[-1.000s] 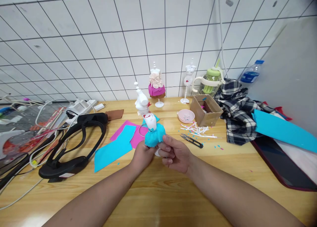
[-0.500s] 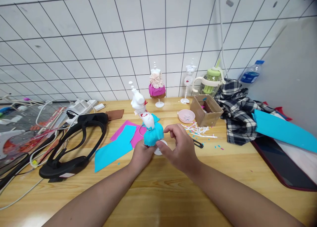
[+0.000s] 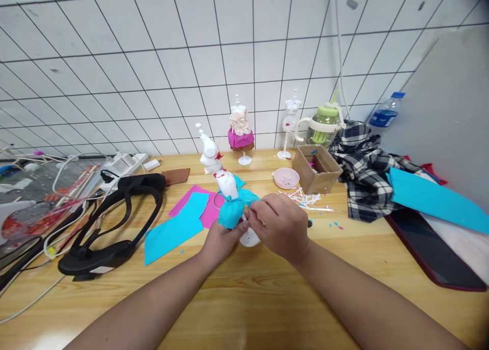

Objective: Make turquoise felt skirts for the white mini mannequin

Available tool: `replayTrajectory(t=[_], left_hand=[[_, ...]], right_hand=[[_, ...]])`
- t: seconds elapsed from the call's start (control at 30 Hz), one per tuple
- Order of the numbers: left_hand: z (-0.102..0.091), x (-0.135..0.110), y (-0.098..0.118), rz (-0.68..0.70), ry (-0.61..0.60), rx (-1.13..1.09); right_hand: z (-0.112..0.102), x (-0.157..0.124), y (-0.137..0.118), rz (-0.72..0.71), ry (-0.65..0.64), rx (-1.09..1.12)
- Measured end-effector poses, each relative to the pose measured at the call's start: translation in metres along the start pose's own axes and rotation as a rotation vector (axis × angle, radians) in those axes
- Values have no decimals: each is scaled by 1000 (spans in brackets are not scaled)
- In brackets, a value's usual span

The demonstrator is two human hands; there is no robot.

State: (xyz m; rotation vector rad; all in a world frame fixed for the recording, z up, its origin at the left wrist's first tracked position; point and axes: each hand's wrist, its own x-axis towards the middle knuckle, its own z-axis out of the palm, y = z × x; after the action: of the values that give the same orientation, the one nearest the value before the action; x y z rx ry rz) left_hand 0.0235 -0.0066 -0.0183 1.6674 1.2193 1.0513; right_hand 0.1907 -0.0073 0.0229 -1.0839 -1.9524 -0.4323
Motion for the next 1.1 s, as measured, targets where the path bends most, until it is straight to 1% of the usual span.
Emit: replayTrajectory(t=[0.07, 0.17, 0.23, 0.27, 0.3, 0.33, 0.37, 0.43, 0.47, 0.5, 0.53, 0.57, 0.6, 0.67, 0.73, 0.8, 0.9, 0.97, 1.1], left_hand=[[1, -1, 1, -12, -25, -26], [1, -2, 1, -14, -48, -75], [1, -2, 0, -47, -42, -114], [1, -2, -1, -78, -39, -137], [1, -1, -2, -110, -41, -166], [1, -1, -3, -140, -42, -197], [0, -1, -5, -162, -39, -225], [0, 1, -8, -172, -16, -254], [-1, 1, -9, -158, 2, -246], [-1, 2, -9, -133, 21, -220], [-2, 3, -9, -100, 33, -176], [-3, 3, -9, -62, 43, -123], [-3, 4, -8, -27, 50, -68], [-4, 4, -6, 24, 54, 25], [-4, 4, -5, 50, 39, 85], [-3, 4, -5, 78, 25, 131], [-3, 4, -7, 117, 45, 173], [-3, 3, -8, 96, 43, 154], [-3, 3, -8, -42, 23, 49]], right_hand=[[1, -1, 1, -34, 14, -54], [0, -2, 0, -25, -8, -23], [0, -3, -2, -5, -30, 71], [0, -3, -3, 36, -43, 153], [1, -3, -3, 117, -57, 262], [3, -2, -3, 251, -71, 402], [5, -1, -4, 440, -87, 574], [9, 1, -4, 901, -141, 993], [11, 3, -4, 1108, -193, 1220], [12, 4, -5, 1261, -263, 1440], [12, 5, -5, 1353, -339, 1634], [12, 6, -4, 1391, -410, 1789], [12, 7, -4, 1400, -462, 1900], [11, 7, -1, 1416, -508, 2013], [11, 7, 3, 1461, -527, 2029], [11, 6, 7, 1475, -563, 2003], [11, 7, 11, 1421, -644, 2001], [11, 7, 12, 1377, -699, 2050], [10, 7, 13, 1311, -777, 2133]])
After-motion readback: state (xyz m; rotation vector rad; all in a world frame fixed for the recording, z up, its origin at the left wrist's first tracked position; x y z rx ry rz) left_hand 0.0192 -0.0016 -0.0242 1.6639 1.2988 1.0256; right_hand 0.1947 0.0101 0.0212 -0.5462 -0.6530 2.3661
